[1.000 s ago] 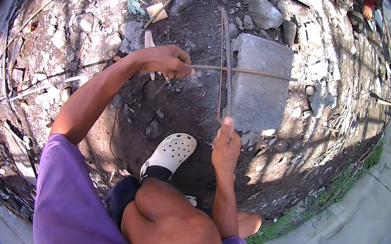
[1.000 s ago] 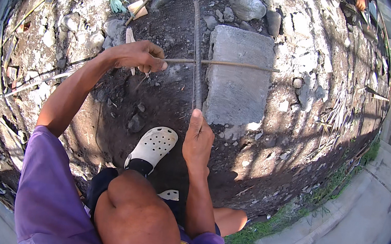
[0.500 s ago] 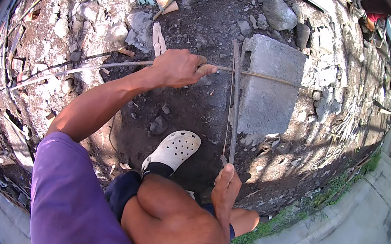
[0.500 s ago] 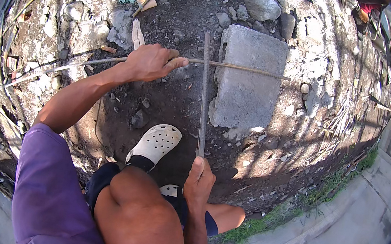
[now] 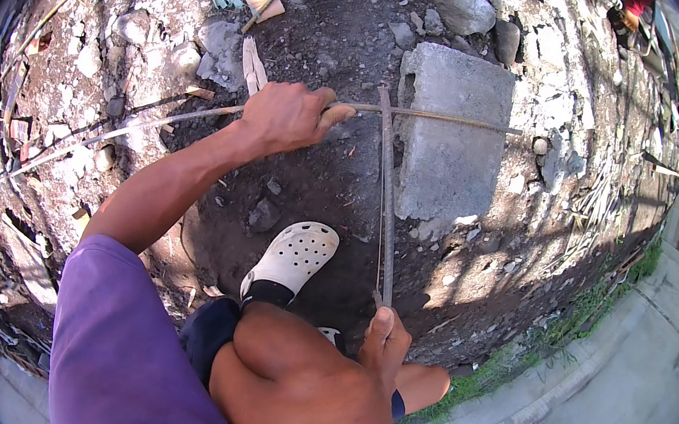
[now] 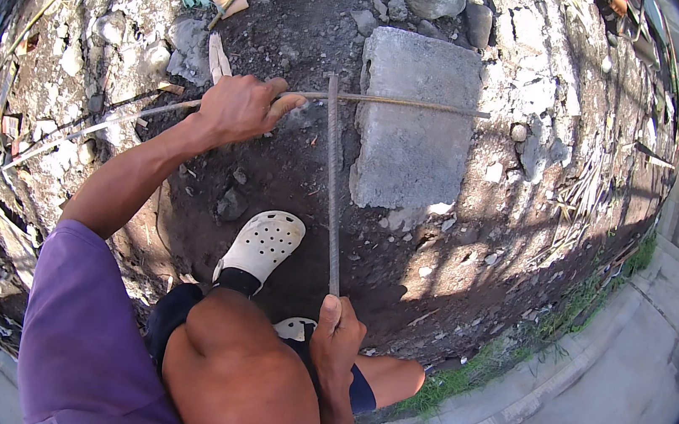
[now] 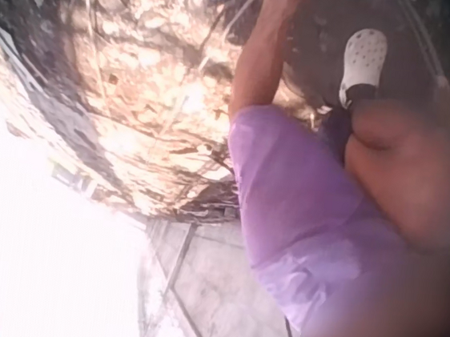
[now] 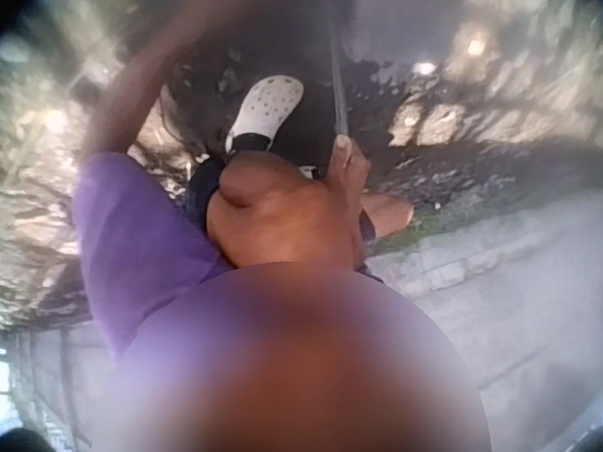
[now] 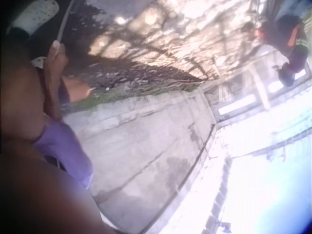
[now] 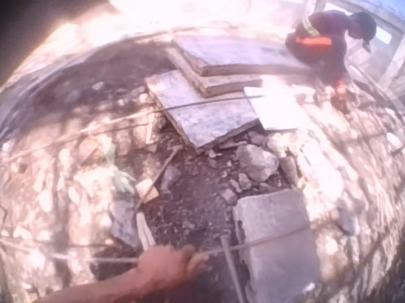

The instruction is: The person uses a hacksaw to cut a metal rod resting on a concrete block. They reposition the rod and saw multiple times, then briefly handle a wooden plank before resuming sawing.

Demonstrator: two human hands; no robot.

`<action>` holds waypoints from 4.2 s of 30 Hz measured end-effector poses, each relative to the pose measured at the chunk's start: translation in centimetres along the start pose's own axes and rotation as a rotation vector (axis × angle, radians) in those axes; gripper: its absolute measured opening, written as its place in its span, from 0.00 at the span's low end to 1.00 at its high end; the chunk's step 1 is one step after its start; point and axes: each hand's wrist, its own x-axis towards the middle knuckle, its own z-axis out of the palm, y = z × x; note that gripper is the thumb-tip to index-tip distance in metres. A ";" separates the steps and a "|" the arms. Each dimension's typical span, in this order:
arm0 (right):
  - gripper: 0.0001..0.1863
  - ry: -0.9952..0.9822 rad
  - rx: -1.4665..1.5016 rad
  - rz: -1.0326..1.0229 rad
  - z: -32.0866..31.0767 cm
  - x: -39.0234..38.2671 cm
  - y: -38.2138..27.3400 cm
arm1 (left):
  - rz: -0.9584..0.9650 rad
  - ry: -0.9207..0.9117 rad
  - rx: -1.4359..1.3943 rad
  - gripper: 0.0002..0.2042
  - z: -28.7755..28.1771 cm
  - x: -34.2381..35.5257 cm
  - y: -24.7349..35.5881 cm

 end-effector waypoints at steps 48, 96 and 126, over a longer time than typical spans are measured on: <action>0.36 0.030 -0.011 -0.261 4.6 10.2 -5.6 | 0.022 0.114 0.053 0.26 0.9 -0.7 0.0; 0.37 -0.020 0.180 -0.207 6.2 16.3 -7.8 | -0.007 0.146 0.067 0.23 1.6 -0.4 0.0; 0.31 -0.075 0.177 -0.008 2.3 4.1 0.5 | -0.004 0.171 0.089 0.24 1.8 -0.3 0.0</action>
